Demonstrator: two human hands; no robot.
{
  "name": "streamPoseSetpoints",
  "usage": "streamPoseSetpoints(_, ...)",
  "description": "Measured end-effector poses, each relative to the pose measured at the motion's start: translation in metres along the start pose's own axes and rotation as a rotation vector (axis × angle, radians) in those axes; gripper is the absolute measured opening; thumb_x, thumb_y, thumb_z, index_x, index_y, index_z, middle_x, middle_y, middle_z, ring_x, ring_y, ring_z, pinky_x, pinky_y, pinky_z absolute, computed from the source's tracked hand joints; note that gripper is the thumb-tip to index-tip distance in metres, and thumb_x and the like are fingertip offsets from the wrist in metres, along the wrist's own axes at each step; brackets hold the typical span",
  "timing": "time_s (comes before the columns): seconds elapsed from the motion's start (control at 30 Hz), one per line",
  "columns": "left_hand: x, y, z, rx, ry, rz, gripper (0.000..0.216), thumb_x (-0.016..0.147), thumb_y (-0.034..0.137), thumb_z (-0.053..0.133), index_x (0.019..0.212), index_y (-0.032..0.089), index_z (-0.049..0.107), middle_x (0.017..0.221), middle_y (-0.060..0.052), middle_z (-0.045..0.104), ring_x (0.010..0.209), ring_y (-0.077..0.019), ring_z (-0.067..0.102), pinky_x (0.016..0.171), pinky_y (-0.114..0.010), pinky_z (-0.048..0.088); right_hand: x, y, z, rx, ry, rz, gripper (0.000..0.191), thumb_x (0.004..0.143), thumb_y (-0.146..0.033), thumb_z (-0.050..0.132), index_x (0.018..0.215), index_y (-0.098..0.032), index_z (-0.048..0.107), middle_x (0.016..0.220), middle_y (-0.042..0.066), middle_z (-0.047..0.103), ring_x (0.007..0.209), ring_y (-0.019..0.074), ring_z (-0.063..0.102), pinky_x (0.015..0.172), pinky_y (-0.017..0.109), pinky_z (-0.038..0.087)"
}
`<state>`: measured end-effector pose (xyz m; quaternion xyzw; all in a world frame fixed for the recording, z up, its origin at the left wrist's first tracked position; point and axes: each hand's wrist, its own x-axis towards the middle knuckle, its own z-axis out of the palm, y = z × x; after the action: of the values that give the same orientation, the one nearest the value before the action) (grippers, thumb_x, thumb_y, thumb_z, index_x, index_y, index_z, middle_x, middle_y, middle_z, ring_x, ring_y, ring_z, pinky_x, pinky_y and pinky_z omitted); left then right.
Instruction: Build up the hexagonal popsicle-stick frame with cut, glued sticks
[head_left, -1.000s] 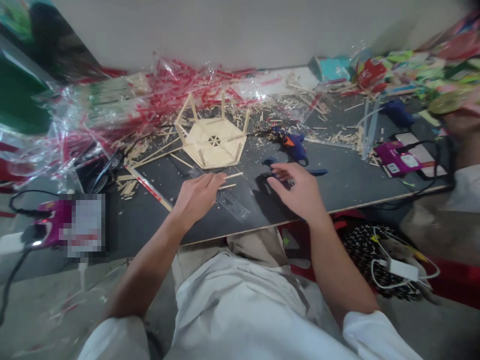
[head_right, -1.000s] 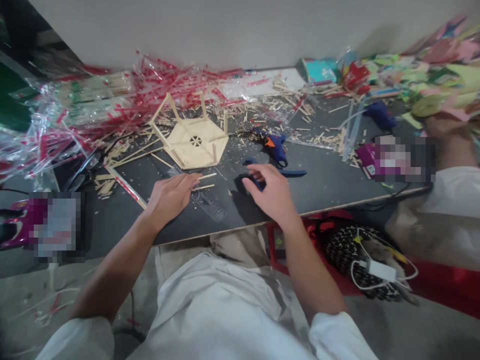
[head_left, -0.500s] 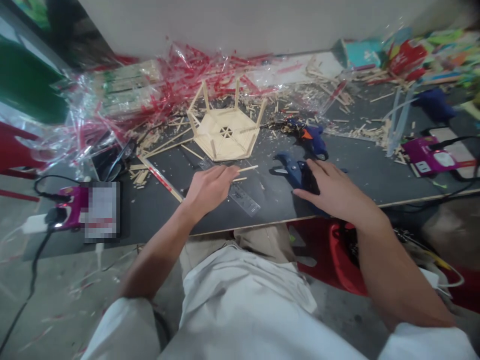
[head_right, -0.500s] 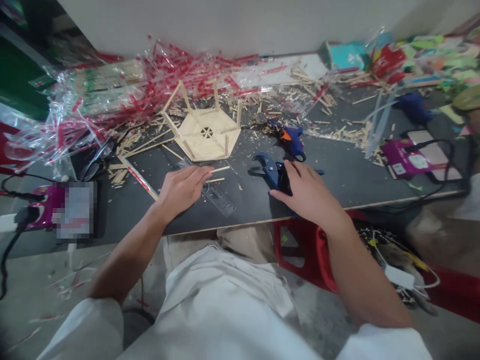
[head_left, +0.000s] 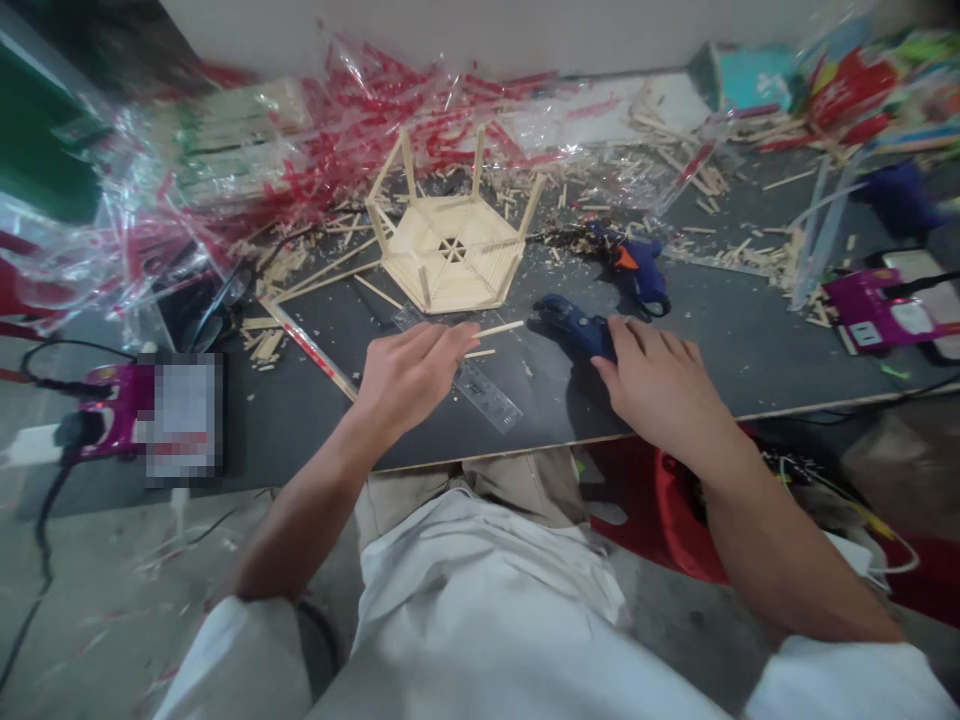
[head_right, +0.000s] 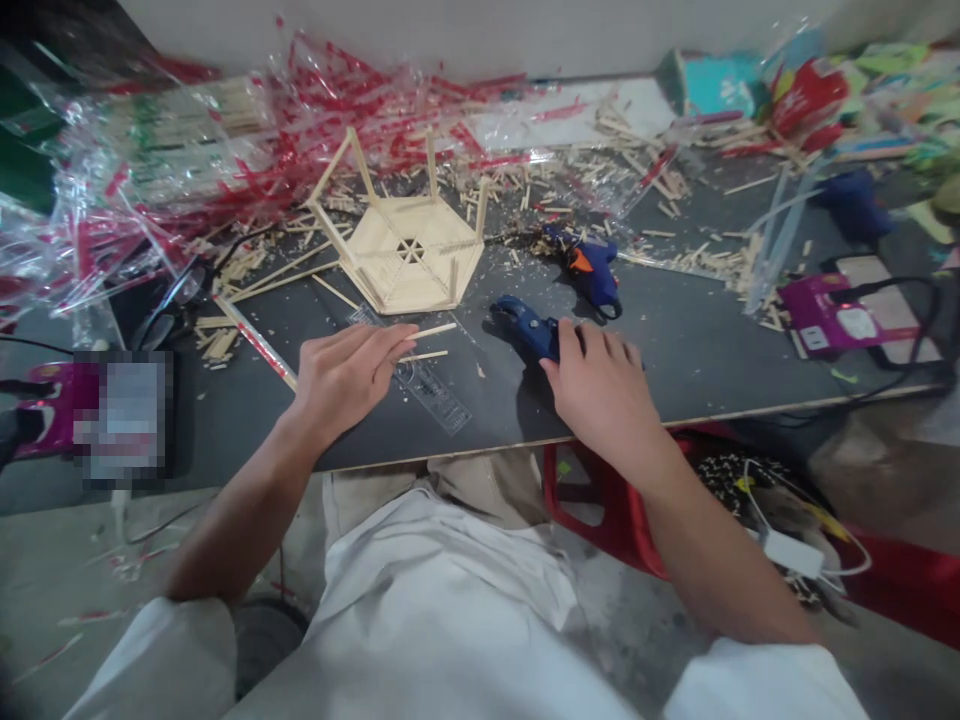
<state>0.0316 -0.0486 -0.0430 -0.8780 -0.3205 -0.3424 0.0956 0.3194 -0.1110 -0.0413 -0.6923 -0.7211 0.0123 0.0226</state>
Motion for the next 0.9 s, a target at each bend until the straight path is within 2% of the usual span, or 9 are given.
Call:
streamPoseSetpoints(0.17,-0.002,0.002,-0.004,0.076,-0.088,-0.014,0.016,0.107,0.026,0.054,0.107,0.02,0.069,0.078,0.001,0.074,0.065,-0.0106,0.066,0.058,-0.023,0.042,0.003,-0.004,-0.001,0.066,-0.006,0.095,0.059,0.106,-0.038,0.028,0.152,-0.007,0.046,0.122,0.03,0.067,0.115,0.0465,0.066,0.093,0.064,0.054)
streamPoseSetpoints(0.33,-0.002,0.001,-0.002,-0.014,-0.07,-0.052,0.016,0.106,0.025,0.055,0.11,0.021,0.069,0.081,0.0,0.075,0.067,-0.0111,0.067,0.062,-0.023,0.047,0.014,0.002,-0.004,0.198,-0.034,0.049,0.059,0.106,-0.046,0.024,0.149,-0.018,0.052,0.115,0.024,0.071,0.102,0.0432,0.071,0.087,0.059,0.056)
streamPoseSetpoints(0.47,-0.002,-0.001,-0.002,-0.093,-0.052,-0.096,0.013,0.105,0.022,0.057,0.113,0.02,0.067,0.083,0.0,0.075,0.069,-0.0112,0.069,0.065,-0.023,0.05,0.02,0.0,-0.004,0.194,-0.045,0.079,0.062,0.106,-0.049,0.021,0.148,-0.017,0.052,0.116,0.025,0.07,0.102,0.0431,0.071,0.087,0.058,0.055)
streamPoseSetpoints(0.67,0.0,0.0,-0.004,-0.108,-0.095,-0.113,0.013,0.105,0.023,0.057,0.114,0.021,0.066,0.081,0.0,0.074,0.066,-0.0108,0.068,0.065,-0.023,0.051,0.015,-0.013,0.01,0.04,0.091,0.086,0.063,0.106,-0.045,0.029,0.153,-0.008,0.046,0.124,0.033,0.061,0.117,0.0499,0.062,0.089,0.069,0.053)
streamPoseSetpoints(0.8,0.0,0.001,-0.004,-0.096,-0.101,-0.087,0.013,0.104,0.021,0.058,0.115,0.02,0.066,0.081,0.0,0.074,0.066,-0.0111,0.068,0.066,-0.023,0.052,0.009,-0.016,0.015,-0.017,0.076,0.116,0.065,0.105,-0.042,0.036,0.158,-0.005,0.038,0.138,0.037,0.052,0.13,0.0554,0.053,0.094,0.075,0.049)
streamPoseSetpoints(0.9,0.001,0.0,-0.004,-0.092,-0.084,-0.077,0.013,0.103,0.02,0.06,0.114,0.018,0.066,0.081,0.0,0.075,0.066,-0.011,0.067,0.066,-0.023,0.051,0.011,-0.014,0.015,0.027,0.094,0.106,0.062,0.104,-0.039,0.041,0.157,-0.006,0.041,0.149,0.035,0.047,0.14,0.0547,0.044,0.105,0.075,0.044)
